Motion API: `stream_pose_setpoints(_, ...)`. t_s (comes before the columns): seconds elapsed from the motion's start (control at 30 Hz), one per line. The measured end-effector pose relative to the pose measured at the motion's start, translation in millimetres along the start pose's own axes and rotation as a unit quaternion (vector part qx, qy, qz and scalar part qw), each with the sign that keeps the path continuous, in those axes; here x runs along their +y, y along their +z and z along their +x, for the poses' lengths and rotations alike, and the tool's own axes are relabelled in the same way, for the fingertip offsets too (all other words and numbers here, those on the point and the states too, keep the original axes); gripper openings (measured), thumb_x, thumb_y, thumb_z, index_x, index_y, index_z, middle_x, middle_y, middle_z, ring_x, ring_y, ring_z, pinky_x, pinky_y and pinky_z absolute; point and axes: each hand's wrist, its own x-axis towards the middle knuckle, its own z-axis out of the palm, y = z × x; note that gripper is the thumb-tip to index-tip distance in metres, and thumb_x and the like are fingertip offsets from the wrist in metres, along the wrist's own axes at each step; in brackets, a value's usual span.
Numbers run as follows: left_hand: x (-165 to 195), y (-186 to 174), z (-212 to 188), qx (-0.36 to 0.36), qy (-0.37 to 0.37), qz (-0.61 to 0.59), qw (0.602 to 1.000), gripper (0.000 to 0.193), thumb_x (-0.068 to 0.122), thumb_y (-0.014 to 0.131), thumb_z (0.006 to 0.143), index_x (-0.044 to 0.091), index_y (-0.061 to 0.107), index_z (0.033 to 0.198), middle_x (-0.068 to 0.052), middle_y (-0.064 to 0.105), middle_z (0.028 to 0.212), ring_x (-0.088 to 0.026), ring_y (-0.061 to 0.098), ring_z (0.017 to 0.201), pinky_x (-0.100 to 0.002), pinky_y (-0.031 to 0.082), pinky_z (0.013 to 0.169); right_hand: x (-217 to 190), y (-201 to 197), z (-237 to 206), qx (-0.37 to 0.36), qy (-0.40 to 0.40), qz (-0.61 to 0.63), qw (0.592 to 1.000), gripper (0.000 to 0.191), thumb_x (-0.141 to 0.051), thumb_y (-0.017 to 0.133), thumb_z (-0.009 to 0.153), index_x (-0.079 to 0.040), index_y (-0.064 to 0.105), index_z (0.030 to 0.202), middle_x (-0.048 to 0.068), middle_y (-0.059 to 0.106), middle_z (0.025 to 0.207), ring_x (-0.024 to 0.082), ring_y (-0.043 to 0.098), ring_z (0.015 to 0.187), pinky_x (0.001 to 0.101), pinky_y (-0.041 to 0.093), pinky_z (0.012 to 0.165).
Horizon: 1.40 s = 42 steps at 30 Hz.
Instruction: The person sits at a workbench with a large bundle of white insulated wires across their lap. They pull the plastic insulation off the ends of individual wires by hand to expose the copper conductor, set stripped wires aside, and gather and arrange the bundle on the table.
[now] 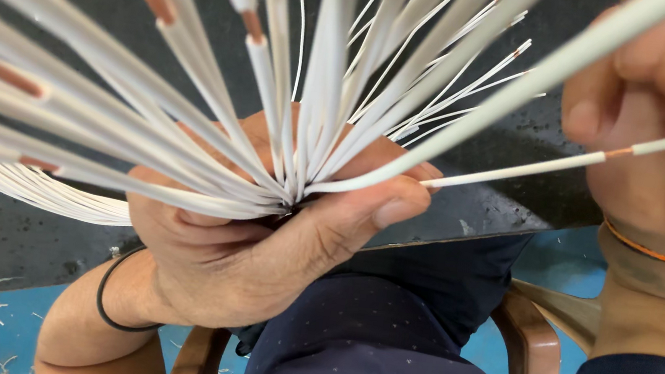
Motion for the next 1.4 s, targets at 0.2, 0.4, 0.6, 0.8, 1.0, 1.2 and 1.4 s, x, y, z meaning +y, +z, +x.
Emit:
stream_pose_setpoints(0.2, -4.1, -0.6, -3.1, -0.004, 0.008, -0.016, 1.0, 0.02, -0.003, 0.076, 0.097, -0.01, 0.07, 0.115, -0.014, 0.078, 0.097, -0.01, 0.074, 0.079, -0.021, 0.063, 0.071, 0.5, 1.6, -1.1, 0.001, -0.007, -0.002, 1.0, 0.028, -0.02, 0.071, 0.104, -0.009, 0.063, 0.127, 0.012, 0.066, 0.101, 0.021, 0.065, 0.085, 0.0326, 0.058, 0.077)
stream_pose_setpoints(0.4, -3.2, -0.6, -2.7, -0.006, 0.003, -0.022, 1.0, 0.019, -0.004, 0.076, 0.098, -0.01, 0.07, 0.115, -0.015, 0.078, 0.1, -0.012, 0.075, 0.083, -0.022, 0.063, 0.075, 1.3, 2.4, -0.3, 0.0, -0.013, -0.003, 1.0, 0.028, -0.024, 0.071, 0.104, -0.01, 0.063, 0.127, 0.011, 0.066, 0.101, 0.021, 0.065, 0.086, 0.0331, 0.058, 0.077)
stream_pose_setpoints(0.6, -5.5, 4.0, -3.6, 0.022, 0.007, -0.042, 0.999, 0.018, -0.004, 0.076, 0.099, -0.01, 0.07, 0.114, -0.014, 0.078, 0.1, -0.012, 0.077, 0.087, -0.022, 0.066, 0.077, 1.4, 4.0, 0.0, -0.006, -0.017, -0.004, 1.0, 0.028, -0.028, 0.07, 0.103, -0.012, 0.064, 0.126, 0.011, 0.067, 0.101, 0.021, 0.066, 0.086, 0.0337, 0.058, 0.077)
stream_pose_setpoints(0.8, -4.6, 2.1, -3.8, 0.003, 0.003, -0.039, 0.999, 0.02, -0.005, 0.075, 0.1, -0.01, 0.068, 0.118, -0.016, 0.078, 0.099, -0.014, 0.077, 0.088, -0.023, 0.065, 0.077, 1.1, 8.9, 6.3, -0.021, -0.02, -0.011, 1.0, 0.029, -0.032, 0.07, 0.103, -0.014, 0.065, 0.125, 0.01, 0.068, 0.102, 0.021, 0.066, 0.087, 0.0342, 0.058, 0.078)
stream_pose_setpoints(1.0, -8.9, 6.4, -1.9, 0.018, 0.022, -0.071, 0.997, 0.02, -0.001, 0.076, 0.102, -0.008, 0.068, 0.118, -0.015, 0.078, 0.103, -0.015, 0.079, 0.094, -0.024, 0.069, 0.083, 0.0, 18.9, 10.2, -0.048, -0.025, -0.032, 0.998, 0.029, -0.036, 0.069, 0.103, -0.016, 0.066, 0.124, 0.01, 0.069, 0.102, 0.021, 0.066, 0.087, 0.0348, 0.058, 0.078)
stream_pose_setpoints(1.2, -7.8, 1.9, -2.2, 0.002, 0.013, -0.031, 0.999, 0.013, -0.001, 0.076, 0.1, -0.006, 0.074, 0.112, -0.012, 0.079, 0.104, -0.011, 0.077, 0.086, -0.021, 0.065, 0.076, 2.5, 21.8, 16.7, -0.063, -0.038, -0.024, 0.997, 0.03, -0.04, 0.069, 0.102, -0.017, 0.067, 0.123, 0.009, 0.07, 0.103, 0.021, 0.067, 0.088, 0.0354, 0.058, 0.078)
stream_pose_setpoints(1.4, -7.8, 0.6, -1.3, -0.012, 0.024, -0.054, 0.998, 0.007, -0.001, 0.074, 0.105, -0.006, 0.074, 0.11, -0.012, 0.079, 0.104, -0.01, 0.076, 0.088, -0.021, 0.065, 0.078, 4.9, 18.1, 17.2, -0.071, -0.045, -0.014, 0.996, 0.029, -0.043, 0.068, 0.102, -0.02, 0.068, 0.119, 0.008, 0.07, 0.1, 0.02, 0.066, 0.085, 0.0358, 0.057, 0.076)
